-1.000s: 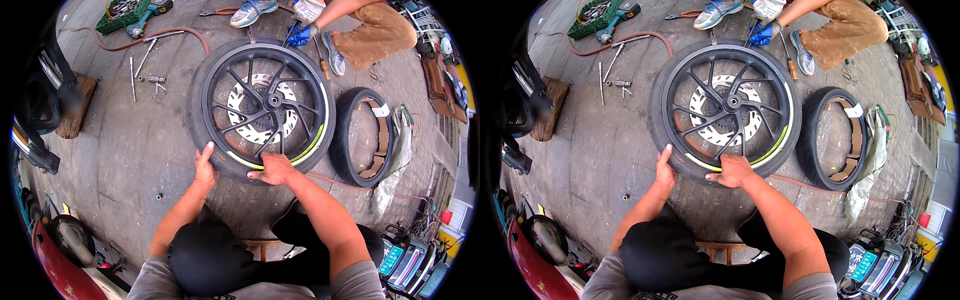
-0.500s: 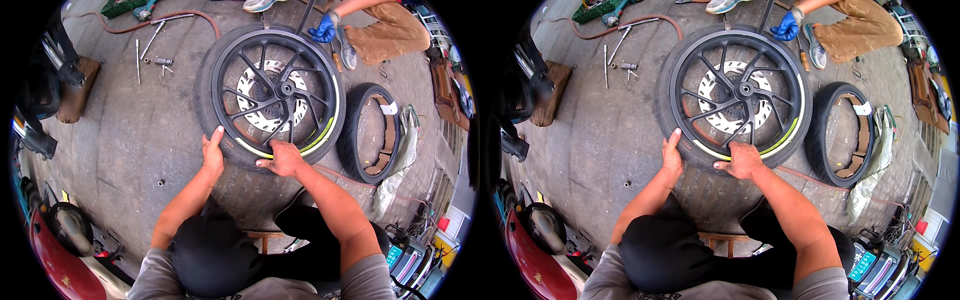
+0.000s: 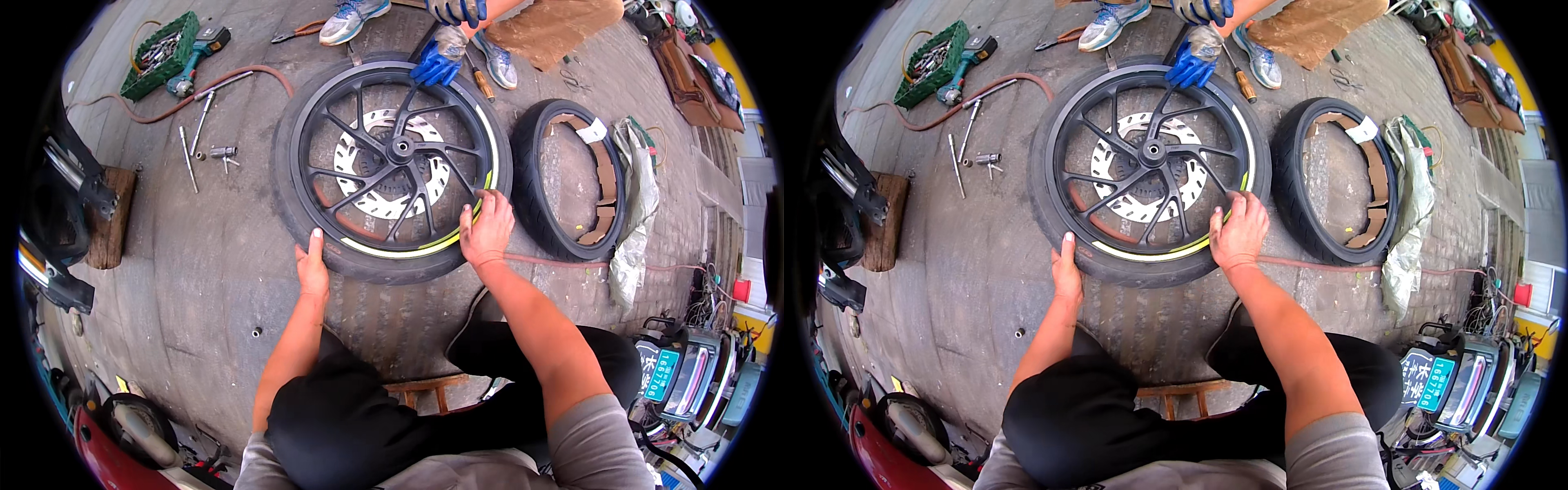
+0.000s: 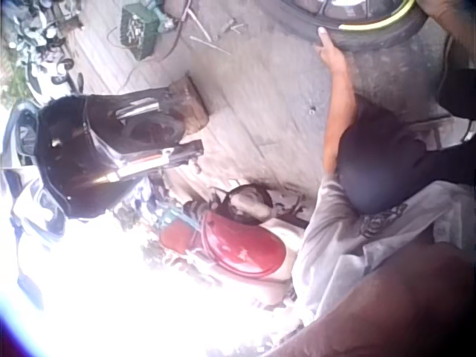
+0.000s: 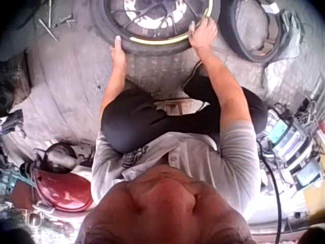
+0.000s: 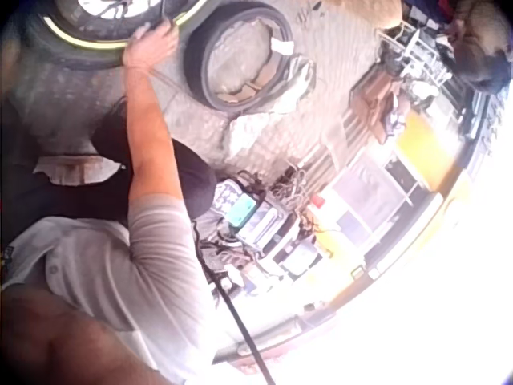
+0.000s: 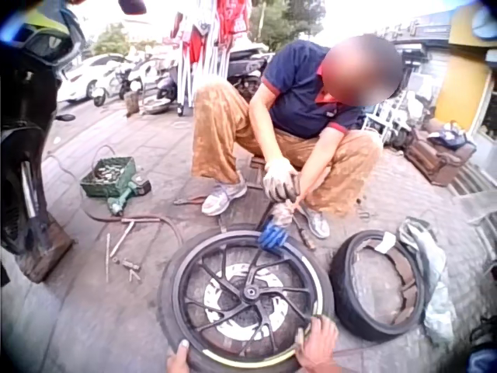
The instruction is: The person uses tire levers to pry the edge of a tire away from a motorcycle wheel rim, working around the circumference of the wheel. They then use a tool to press on the valve stem and begin pulling the tire off the rim by hand.
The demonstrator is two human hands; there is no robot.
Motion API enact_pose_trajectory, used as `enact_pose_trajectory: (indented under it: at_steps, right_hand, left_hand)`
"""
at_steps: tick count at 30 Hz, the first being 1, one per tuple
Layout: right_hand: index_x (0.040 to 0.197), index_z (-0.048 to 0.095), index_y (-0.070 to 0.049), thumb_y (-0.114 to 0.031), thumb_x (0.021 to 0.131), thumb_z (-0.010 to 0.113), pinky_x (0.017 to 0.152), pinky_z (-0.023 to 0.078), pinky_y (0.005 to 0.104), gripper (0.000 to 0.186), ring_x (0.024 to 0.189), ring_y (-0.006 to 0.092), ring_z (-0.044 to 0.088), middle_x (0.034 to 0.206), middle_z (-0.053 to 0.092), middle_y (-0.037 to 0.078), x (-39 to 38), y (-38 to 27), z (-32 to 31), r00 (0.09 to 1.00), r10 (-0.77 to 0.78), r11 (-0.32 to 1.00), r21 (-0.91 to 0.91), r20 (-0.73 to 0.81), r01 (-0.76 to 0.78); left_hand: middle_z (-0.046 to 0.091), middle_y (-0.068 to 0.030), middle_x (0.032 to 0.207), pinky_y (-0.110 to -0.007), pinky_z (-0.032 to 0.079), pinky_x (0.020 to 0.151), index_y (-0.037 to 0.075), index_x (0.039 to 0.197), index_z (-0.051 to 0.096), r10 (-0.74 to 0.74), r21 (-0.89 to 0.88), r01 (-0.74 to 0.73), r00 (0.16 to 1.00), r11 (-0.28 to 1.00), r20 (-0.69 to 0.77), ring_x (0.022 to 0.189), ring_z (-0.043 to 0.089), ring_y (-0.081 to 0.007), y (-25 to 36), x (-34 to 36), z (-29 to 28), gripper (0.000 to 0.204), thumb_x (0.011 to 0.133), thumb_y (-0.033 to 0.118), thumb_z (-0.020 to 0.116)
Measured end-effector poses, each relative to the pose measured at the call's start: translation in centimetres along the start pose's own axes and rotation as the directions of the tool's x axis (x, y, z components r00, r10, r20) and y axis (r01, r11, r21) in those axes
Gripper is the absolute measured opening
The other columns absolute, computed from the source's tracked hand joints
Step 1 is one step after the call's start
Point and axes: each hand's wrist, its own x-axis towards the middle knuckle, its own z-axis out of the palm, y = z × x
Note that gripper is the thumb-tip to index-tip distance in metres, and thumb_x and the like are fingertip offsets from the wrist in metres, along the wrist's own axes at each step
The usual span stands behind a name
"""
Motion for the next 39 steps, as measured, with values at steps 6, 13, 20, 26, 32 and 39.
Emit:
enact_pose_trajectory:
  at_steps: [6,13,20,26,32,39]
  right_hand:
    - [0.164,0.041,0.005,-0.071,0.107,0.056,0.122,0.045,0.0475,0.096,0.147,0.0469,0.056,0.161,0.053,0.035,2.8,10.3,4.0,0.486,0.677,0.308,0.387,0.553,-0.869]
    - [0.157,0.046,0.008,-0.069,0.108,0.059,0.116,0.050,0.0455,0.093,0.136,0.0412,0.066,0.146,0.067,0.031,2.7,6.1,5.6,0.469,0.742,0.208,0.501,0.479,-0.840]
    - [0.155,0.047,0.010,-0.066,0.111,0.054,0.116,0.049,0.0499,0.088,0.137,0.0497,0.064,0.146,0.065,0.037,1.8,6.8,5.9,0.547,0.764,0.424,0.373,0.342,-0.825]
    - [0.158,0.047,0.010,-0.071,0.111,0.045,0.118,0.047,0.0518,0.093,0.141,0.0521,0.060,0.148,0.062,0.039,2.2,6.1,5.4,0.563,0.766,0.470,0.328,0.310,-0.820]
    - [0.158,0.047,0.007,-0.071,0.111,0.042,0.119,0.047,0.0532,0.092,0.140,0.0519,0.060,0.149,0.062,0.037,2.7,5.3,4.8,0.549,0.765,0.477,0.276,0.337,-0.834]
    - [0.160,0.043,0.004,-0.069,0.113,0.038,0.118,0.047,0.0562,0.087,0.141,0.0536,0.059,0.150,0.062,0.037,1.9,5.9,4.9,0.550,0.772,0.512,0.201,0.318,-0.835]
  left_hand:
    - [0.055,-0.0228,0.160,-0.041,0.041,0.124,-0.011,0.164,0.034,0.079,0.106,-0.071,0.995,0.992,-0.066,0.143,0.056,-0.0323,2.6,-1.4,2.7,0.090,0.108,0.047,0.072]
    - [0.062,-0.0208,0.151,-0.042,0.050,0.114,-0.006,0.163,0.039,0.251,0.287,-0.158,0.912,0.945,-0.323,0.133,0.063,-0.0294,2.8,1.9,2.9,0.080,0.113,0.052,0.063]
    - [0.058,-0.0256,0.156,-0.042,0.049,0.116,-0.009,0.165,0.036,0.303,0.383,-0.187,0.914,0.905,-0.270,0.137,0.061,-0.0343,1.6,2.2,2.4,0.087,0.113,0.057,0.060]
    - [0.060,-0.0299,0.155,-0.047,0.045,0.118,-0.006,0.163,0.042,0.391,0.580,-0.151,0.865,0.800,-0.313,0.140,0.060,-0.0436,2.6,1.8,3.2,0.086,0.112,0.061,0.057]
    - [0.061,-0.0315,0.152,-0.047,0.045,0.119,-0.006,0.164,0.039,0.402,0.606,-0.169,0.875,0.777,-0.271,0.140,0.061,-0.0443,3.5,1.4,3.3,0.085,0.113,0.059,0.057]
    - [0.062,-0.0316,0.150,-0.044,0.047,0.118,-0.008,0.165,0.036,0.402,0.589,-0.194,0.883,0.785,-0.244,0.137,0.063,-0.0420,3.6,0.7,4.0,0.083,0.113,0.052,0.059]
